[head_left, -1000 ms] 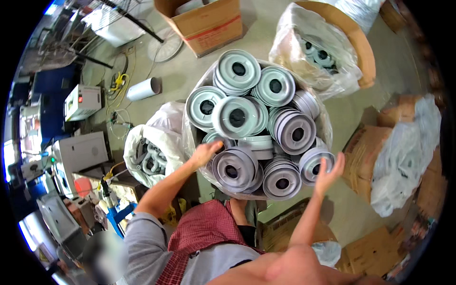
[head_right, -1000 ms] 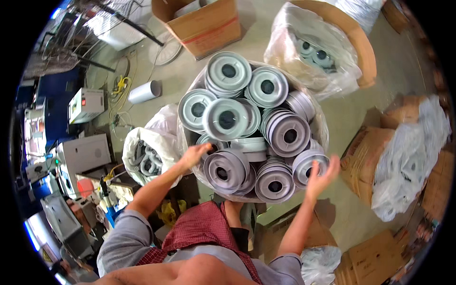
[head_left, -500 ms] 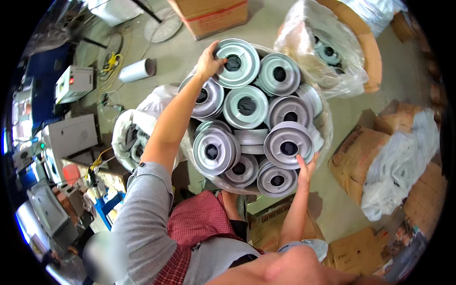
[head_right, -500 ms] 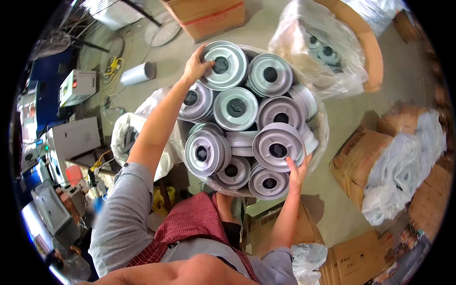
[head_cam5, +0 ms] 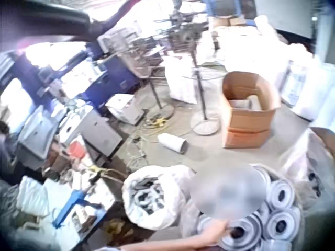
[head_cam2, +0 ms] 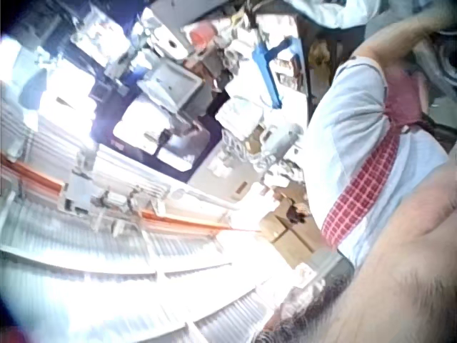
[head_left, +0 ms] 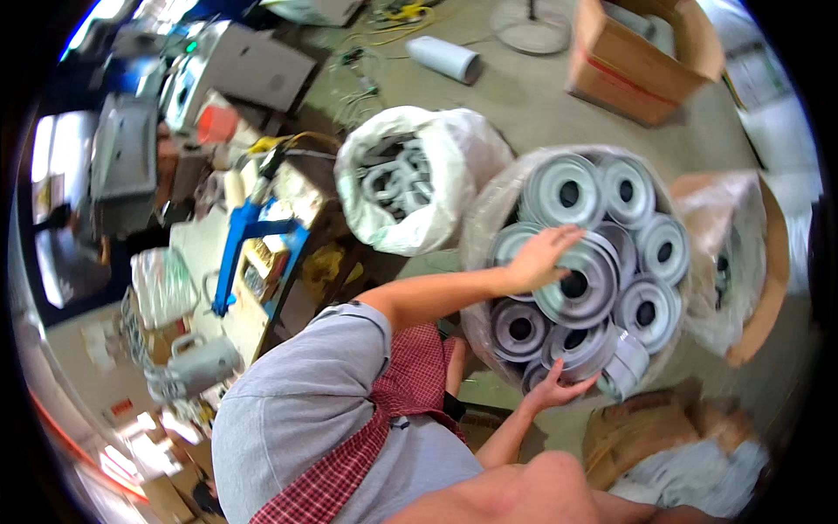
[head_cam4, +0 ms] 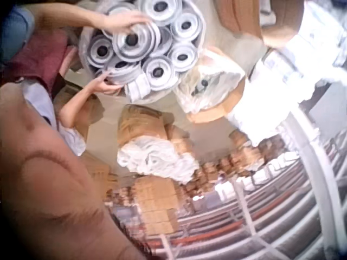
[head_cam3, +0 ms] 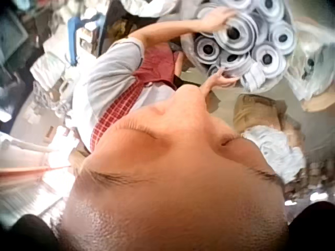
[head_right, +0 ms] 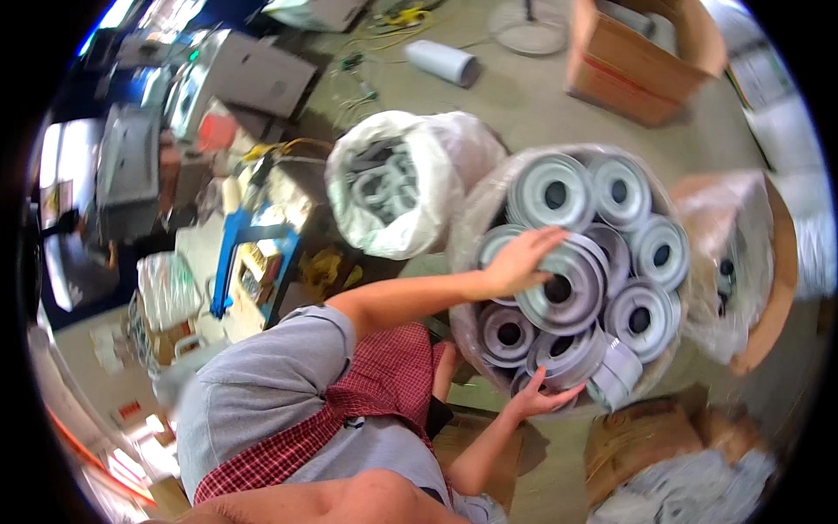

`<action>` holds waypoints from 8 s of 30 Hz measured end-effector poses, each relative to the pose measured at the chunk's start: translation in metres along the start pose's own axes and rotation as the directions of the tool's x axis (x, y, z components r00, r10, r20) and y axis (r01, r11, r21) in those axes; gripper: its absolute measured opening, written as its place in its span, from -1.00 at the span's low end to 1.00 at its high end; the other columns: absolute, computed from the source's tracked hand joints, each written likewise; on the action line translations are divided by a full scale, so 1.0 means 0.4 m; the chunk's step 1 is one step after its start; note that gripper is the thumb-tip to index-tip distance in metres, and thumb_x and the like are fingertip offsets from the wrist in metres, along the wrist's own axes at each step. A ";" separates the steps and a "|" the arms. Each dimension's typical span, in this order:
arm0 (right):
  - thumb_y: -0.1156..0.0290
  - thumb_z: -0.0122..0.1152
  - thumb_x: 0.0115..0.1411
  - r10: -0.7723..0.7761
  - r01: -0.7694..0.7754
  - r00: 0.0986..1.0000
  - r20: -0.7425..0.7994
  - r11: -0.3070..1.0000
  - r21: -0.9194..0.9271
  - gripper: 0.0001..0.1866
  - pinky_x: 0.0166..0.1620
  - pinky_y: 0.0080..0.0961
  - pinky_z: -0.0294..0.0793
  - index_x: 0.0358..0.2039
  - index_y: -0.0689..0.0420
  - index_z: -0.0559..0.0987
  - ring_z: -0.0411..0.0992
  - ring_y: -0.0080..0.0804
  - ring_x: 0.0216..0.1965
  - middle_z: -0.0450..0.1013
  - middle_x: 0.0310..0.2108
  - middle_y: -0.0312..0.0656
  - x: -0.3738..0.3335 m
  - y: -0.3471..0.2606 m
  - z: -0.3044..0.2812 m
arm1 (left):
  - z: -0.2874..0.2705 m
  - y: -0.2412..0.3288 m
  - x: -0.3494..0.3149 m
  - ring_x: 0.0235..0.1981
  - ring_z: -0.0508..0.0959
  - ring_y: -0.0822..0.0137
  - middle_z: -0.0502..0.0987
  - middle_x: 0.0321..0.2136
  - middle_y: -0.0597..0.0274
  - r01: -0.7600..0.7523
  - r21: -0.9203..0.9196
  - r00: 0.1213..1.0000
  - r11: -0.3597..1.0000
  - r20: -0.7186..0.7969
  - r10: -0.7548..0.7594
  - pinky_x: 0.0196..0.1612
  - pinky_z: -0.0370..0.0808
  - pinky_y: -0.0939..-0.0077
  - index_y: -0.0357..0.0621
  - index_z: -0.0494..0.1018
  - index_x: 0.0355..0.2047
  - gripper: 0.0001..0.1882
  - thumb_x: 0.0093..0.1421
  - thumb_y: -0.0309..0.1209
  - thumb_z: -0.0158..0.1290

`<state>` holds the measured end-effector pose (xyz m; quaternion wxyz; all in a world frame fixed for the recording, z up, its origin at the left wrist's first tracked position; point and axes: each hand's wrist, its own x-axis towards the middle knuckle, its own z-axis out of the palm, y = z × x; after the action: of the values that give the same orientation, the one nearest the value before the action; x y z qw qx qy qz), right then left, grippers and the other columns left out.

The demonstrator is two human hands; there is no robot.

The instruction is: The person assembles grey plastic kettles by inserting small metal components into the base using a blue manual press tool. They repeatedly pick up kettle bodies, position them on the press, and operate the lever to secure the parts before placing the finished units on the table.

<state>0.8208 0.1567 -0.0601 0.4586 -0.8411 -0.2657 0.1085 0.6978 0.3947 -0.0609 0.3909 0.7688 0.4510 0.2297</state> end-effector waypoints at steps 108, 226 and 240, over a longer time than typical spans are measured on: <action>0.14 0.12 0.27 -0.097 -0.517 -0.115 0.989 0.855 0.023 -0.68 -0.69 -0.74 0.02 -0.33 0.19 0.46 0.08 -0.78 -0.74 0.19 -0.71 -0.47 -0.568 -0.820 0.328 | -0.932 -0.035 -0.958 -0.65 0.14 0.58 0.13 -0.65 0.50 0.082 -0.992 0.267 0.098 -0.073 -0.961 -0.50 0.20 0.58 0.02 0.24 -0.42 -0.79 0.30 -0.29 0.02; 0.53 0.25 0.07 0.374 0.561 -0.269 0.887 0.810 -0.171 -0.61 -0.45 -0.61 0.30 -0.09 0.10 0.37 0.28 -0.56 -0.51 0.32 -0.41 -0.32 -1.210 0.028 0.591 | -0.202 -1.046 -2.036 -0.22 0.52 0.33 0.62 -0.48 0.40 0.916 -0.392 -0.254 0.084 -0.730 -0.634 0.11 0.23 0.15 0.08 0.64 -0.51 -0.80 0.05 -0.37 0.00; 0.52 0.29 0.00 0.363 0.608 -0.344 0.866 0.789 -0.089 -0.57 -0.44 -0.52 0.38 -0.11 0.13 0.36 0.30 -0.51 -0.55 0.32 -0.41 -0.29 -1.343 -0.048 0.556 | -0.153 -0.974 -2.058 -0.23 0.50 0.28 0.61 -0.48 0.35 0.880 -0.473 -0.340 0.052 -0.702 -0.626 0.05 0.28 0.28 0.06 0.63 -0.54 -0.82 0.01 -0.34 0.01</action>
<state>0.2708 0.0304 -0.2009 -0.2299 -0.4268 -0.6392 0.5970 0.0529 -0.1880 -0.3401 0.0588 0.0715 0.9829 0.1589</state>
